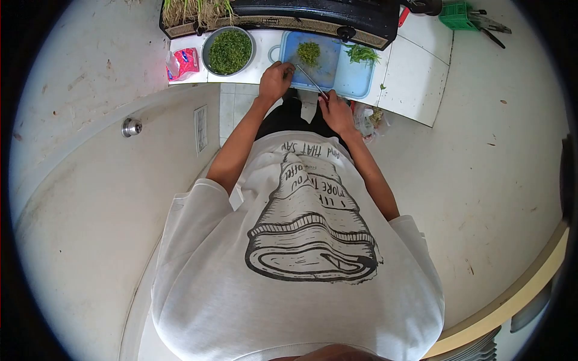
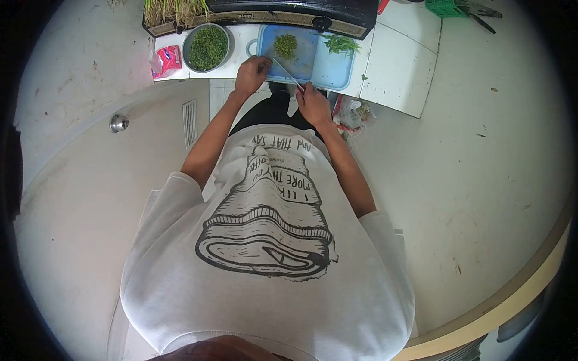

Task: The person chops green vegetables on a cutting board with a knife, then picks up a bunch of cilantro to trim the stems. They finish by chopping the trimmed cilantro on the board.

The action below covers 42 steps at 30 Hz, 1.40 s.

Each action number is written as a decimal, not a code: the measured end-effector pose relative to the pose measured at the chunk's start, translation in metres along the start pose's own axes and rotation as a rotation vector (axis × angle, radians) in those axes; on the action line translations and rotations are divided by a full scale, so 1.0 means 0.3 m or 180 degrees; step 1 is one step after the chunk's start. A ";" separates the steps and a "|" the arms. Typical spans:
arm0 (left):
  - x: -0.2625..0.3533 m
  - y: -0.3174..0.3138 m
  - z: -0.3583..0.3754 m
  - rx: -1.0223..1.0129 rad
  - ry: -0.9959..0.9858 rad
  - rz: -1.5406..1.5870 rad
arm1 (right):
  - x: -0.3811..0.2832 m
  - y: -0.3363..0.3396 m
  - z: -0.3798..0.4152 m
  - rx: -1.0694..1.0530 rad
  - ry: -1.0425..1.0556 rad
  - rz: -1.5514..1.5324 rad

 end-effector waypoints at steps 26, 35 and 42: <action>0.024 -0.030 0.023 0.0221 -0.0445 -0.0183 | -0.063 -0.031 -0.088 -0.0472 0.0237 0.0762; 0.027 -0.039 0.023 0.0217 -0.0498 -0.0083 | -0.012 0.046 -0.037 -0.0329 0.0375 0.0860; 0.024 -0.045 0.024 0.0217 -0.0515 -0.0022 | -0.054 0.046 -0.037 -0.0244 0.0499 0.0816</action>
Point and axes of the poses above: each hand's wrist, its own z-axis away from the middle knuckle, its own y-axis out of the back of the hand, x = y × z, the point moved 6 cm from there along -z, towards the middle knuckle, and after that the axes turned 10 degrees about x, right-handed, at the moved point
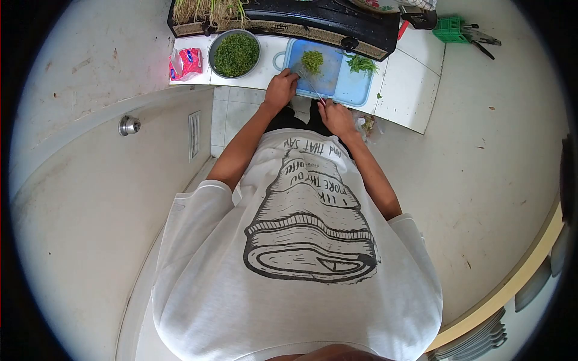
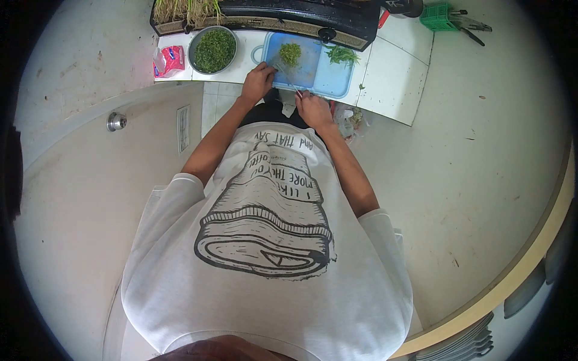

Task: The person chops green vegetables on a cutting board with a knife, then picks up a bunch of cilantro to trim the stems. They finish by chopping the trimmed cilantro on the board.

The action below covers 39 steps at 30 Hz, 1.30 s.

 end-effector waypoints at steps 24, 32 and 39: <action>0.009 -0.008 -0.016 0.0066 0.0107 0.0281 | 0.025 -0.039 0.006 -0.0021 -0.0149 0.0114; 0.013 -0.011 -0.020 0.0121 0.0102 0.0276 | 0.002 -0.082 -0.016 -0.0018 -0.0078 0.0022; 0.015 -0.007 -0.026 0.0210 0.0254 0.0385 | -0.001 -0.090 -0.037 0.0014 -0.0064 0.0036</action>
Point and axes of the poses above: each hand's wrist, its own z-axis away from the middle knuckle, its own y-axis out of the back of the hand, x = y × z, the point moved 6 cm from there along -z, towards the middle knuckle, and after that the axes turned 10 degrees about x, right-handed, at the moved point
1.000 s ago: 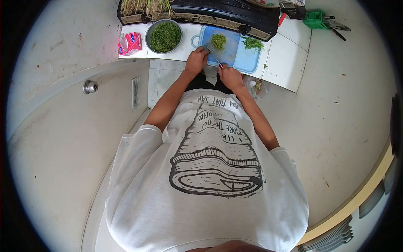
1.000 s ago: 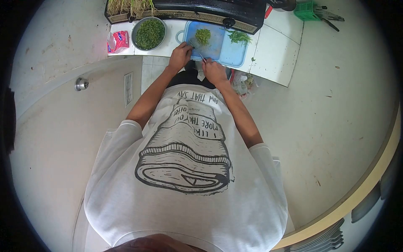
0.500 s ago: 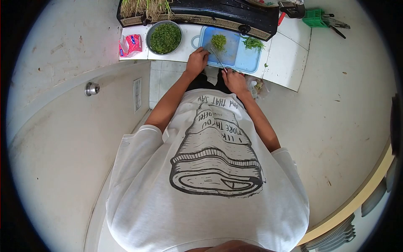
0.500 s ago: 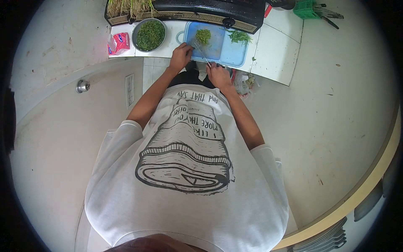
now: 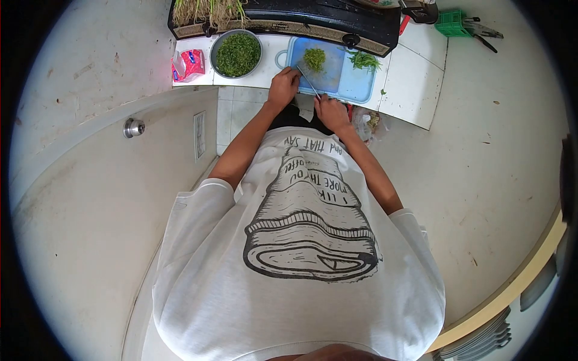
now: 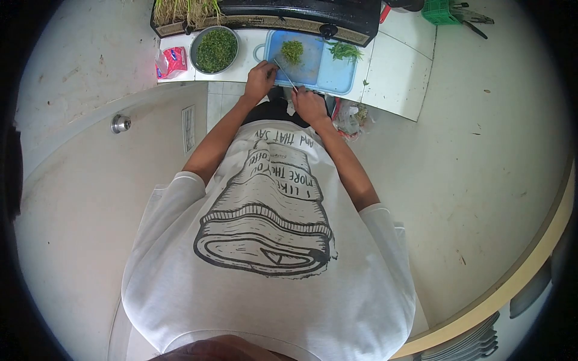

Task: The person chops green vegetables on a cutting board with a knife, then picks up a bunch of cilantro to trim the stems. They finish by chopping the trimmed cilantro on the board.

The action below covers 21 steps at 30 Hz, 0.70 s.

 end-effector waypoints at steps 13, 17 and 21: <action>-0.006 -0.003 -0.001 -0.0019 -0.0015 0.0037 | 0.019 0.025 0.008 -0.0009 0.0080 -0.0131; 0.000 -0.006 -0.001 -0.0016 -0.0010 -0.0001 | -0.004 0.019 -0.041 -0.0179 0.0034 -0.0111; -0.002 -0.005 -0.008 -0.0107 0.0048 -0.0075 | -0.014 0.011 -0.067 -0.0105 0.0027 -0.0068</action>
Point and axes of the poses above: each hand's wrist, its own z-axis away from the middle knuckle, its own y-axis out of the back of the hand, x = y × z, the point moved 6 cm from there along -z, towards the middle knuckle, and after that the axes turned 10 degrees about x, right-handed, at the moved point
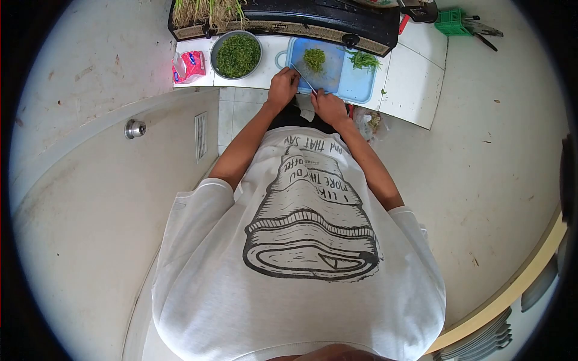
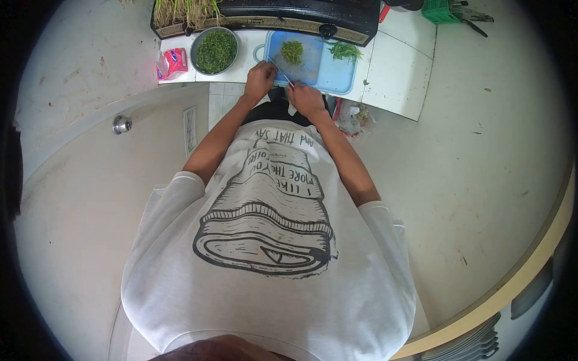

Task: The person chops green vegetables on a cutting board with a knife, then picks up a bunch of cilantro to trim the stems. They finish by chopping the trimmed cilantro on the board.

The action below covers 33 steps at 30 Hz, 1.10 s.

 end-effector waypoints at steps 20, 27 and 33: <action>0.014 0.005 -0.009 -0.0073 -0.0013 -0.0150 | 0.022 -0.002 0.010 0.0268 0.0178 -0.0099; 0.012 0.008 -0.006 -0.0021 -0.0054 -0.0122 | 0.030 -0.011 0.023 0.0296 0.0156 -0.0019; 0.010 0.001 -0.007 0.0008 -0.0085 -0.0129 | 0.085 -0.001 0.047 0.0094 -0.0099 0.0039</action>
Point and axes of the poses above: each hand's wrist, its own z-axis away from the middle knuckle, its own y-axis out of the back of the hand, x = y × z, the point moved 6 cm from there along -z, towards the middle knuckle, and after that the axes turned 10 degrees about x, right-handed, at the moved point
